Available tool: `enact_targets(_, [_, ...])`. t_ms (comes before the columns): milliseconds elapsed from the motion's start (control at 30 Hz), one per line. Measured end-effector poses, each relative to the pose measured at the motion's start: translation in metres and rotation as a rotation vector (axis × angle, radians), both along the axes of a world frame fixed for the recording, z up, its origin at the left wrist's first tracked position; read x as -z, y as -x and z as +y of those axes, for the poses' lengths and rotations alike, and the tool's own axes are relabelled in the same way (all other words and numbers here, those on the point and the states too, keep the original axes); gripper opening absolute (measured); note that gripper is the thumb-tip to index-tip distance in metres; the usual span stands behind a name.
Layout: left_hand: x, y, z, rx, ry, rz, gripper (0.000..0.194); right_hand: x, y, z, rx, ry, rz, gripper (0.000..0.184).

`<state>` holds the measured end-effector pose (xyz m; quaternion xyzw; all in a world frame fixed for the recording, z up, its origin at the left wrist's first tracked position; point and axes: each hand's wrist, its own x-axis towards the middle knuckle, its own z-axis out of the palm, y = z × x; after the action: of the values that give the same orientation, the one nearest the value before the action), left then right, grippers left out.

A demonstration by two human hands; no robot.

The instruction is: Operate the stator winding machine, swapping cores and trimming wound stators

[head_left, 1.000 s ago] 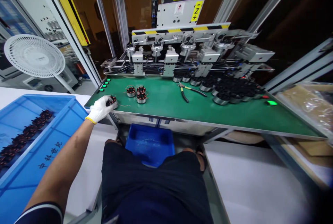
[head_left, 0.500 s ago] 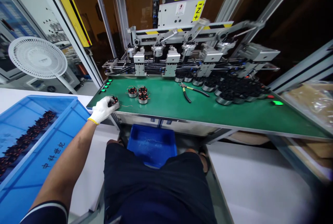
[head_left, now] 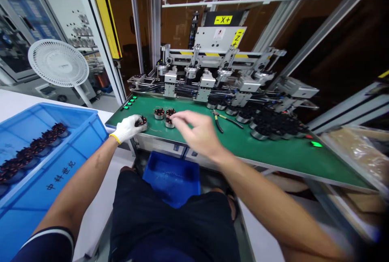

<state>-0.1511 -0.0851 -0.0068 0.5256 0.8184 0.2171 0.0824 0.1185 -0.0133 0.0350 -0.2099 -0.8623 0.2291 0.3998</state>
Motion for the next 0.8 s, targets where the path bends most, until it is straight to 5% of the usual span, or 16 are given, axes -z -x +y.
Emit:
enact_targets(167, [0.001,-0.002,0.001,0.034,-0.022,0.010,0.035,0.035,0.058,-0.005,0.103,-0.028,-0.440,0.022])
enact_targets(300, [0.004,-0.001,0.002,0.040,-0.040,0.015,0.035,0.042,0.079,-0.007,0.095,-0.080,-0.654,0.028])
enact_targets(633, [0.005,0.014,0.005,0.117,-0.039,-0.047,0.035,0.039,0.050,0.010,-0.002,-0.136,-0.759,0.024])
enact_targets(800, [-0.034,0.020,0.005,0.200,-0.098,-0.030,0.038,0.041,0.035,0.034,0.167,-0.222,-0.445,0.019])
